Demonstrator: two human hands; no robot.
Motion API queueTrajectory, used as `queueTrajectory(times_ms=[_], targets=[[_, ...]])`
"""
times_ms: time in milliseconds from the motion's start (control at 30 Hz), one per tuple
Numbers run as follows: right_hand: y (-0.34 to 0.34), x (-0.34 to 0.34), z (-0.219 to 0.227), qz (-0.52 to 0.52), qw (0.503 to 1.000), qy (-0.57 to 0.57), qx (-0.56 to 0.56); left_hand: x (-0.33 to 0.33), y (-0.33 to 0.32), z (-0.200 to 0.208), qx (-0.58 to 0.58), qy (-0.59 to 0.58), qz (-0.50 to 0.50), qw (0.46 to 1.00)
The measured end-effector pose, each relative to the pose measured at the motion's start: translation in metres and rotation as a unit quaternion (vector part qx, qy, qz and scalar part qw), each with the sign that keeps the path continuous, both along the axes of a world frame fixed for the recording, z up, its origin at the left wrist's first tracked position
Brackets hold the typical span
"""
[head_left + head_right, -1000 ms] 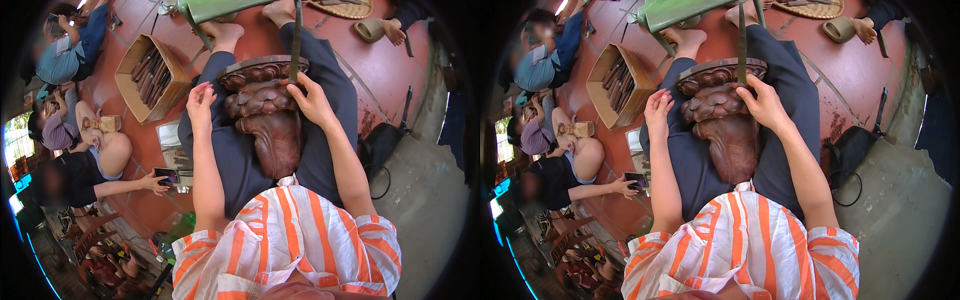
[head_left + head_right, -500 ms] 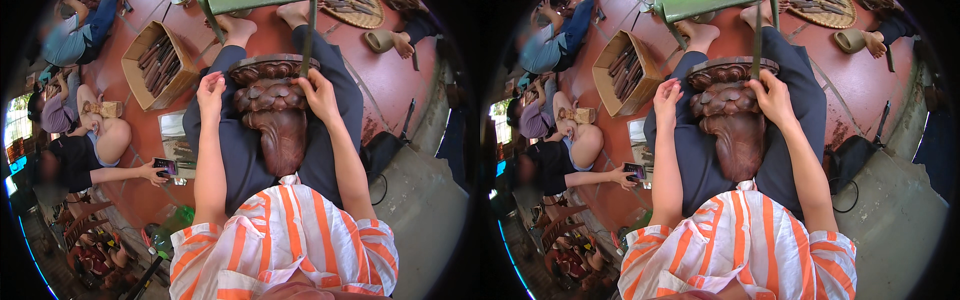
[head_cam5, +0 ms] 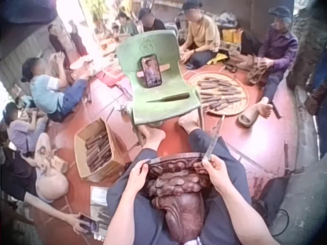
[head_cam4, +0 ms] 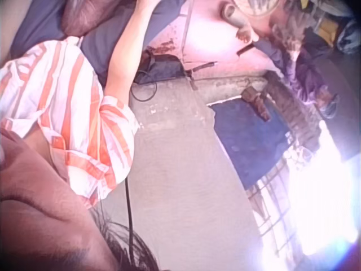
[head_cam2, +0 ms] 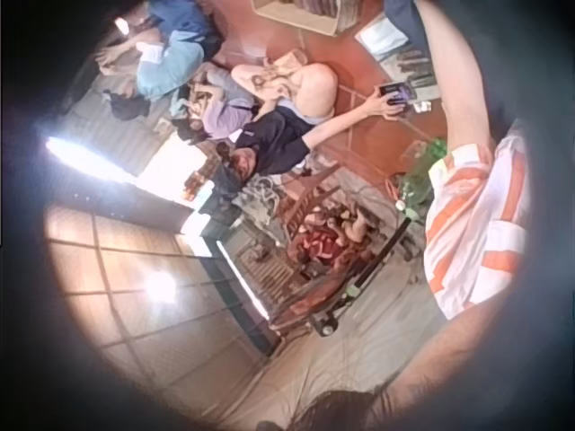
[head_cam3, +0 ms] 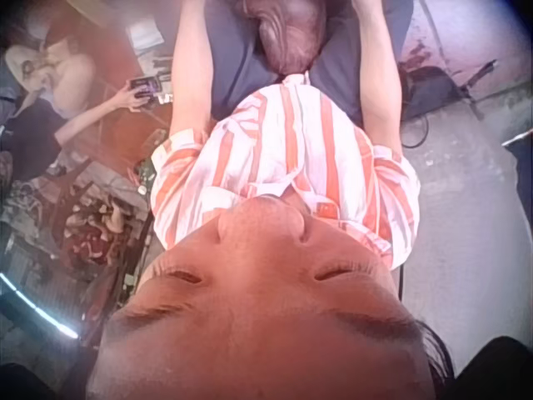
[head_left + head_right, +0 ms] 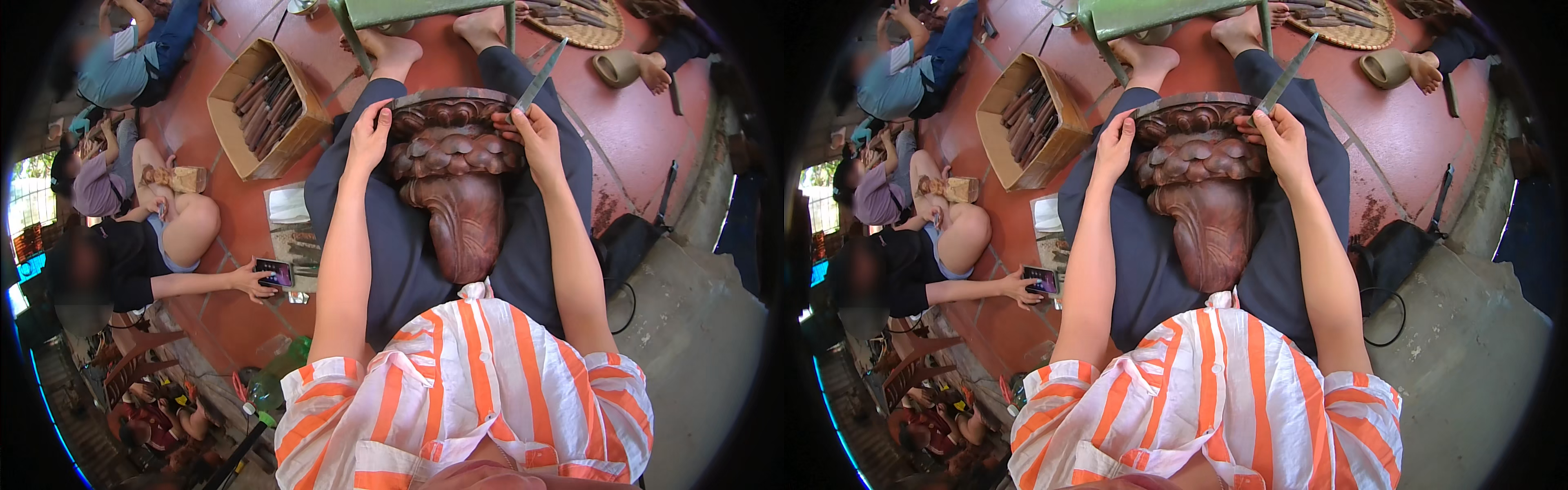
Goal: The person carves a dark wooden object resting on their lap using a small carving knife. They hold the object with one hand and carefully shape the surface with the other, occasionally adjusting their grip.
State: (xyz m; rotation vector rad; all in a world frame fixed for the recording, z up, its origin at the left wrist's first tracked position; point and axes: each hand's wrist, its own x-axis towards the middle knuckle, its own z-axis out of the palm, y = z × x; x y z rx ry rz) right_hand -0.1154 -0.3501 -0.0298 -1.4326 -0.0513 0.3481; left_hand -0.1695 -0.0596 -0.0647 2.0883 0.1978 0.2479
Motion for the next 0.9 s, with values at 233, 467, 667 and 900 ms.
queueTrajectory(times_ms=[233, 467, 667, 900], targets=[[-0.007, 0.003, -0.007, -0.012, 1.0, 0.0, -0.013, 0.004, -0.001, -0.007, 0.025, 0.008, 0.005, 1.0], [-0.007, 0.005, -0.008, 0.002, 1.0, -0.002, 0.0, 0.006, -0.001, -0.007, 0.018, 0.023, -0.002, 1.0], [0.0, 0.007, -0.001, 0.022, 1.0, 0.018, -0.003, 0.001, 0.0, -0.004, 0.025, 0.024, -0.008, 0.999], [-0.005, 0.014, -0.001, 0.043, 0.998, 0.041, -0.028, 0.001, -0.003, 0.011, 0.001, 0.04, -0.034, 0.999]])
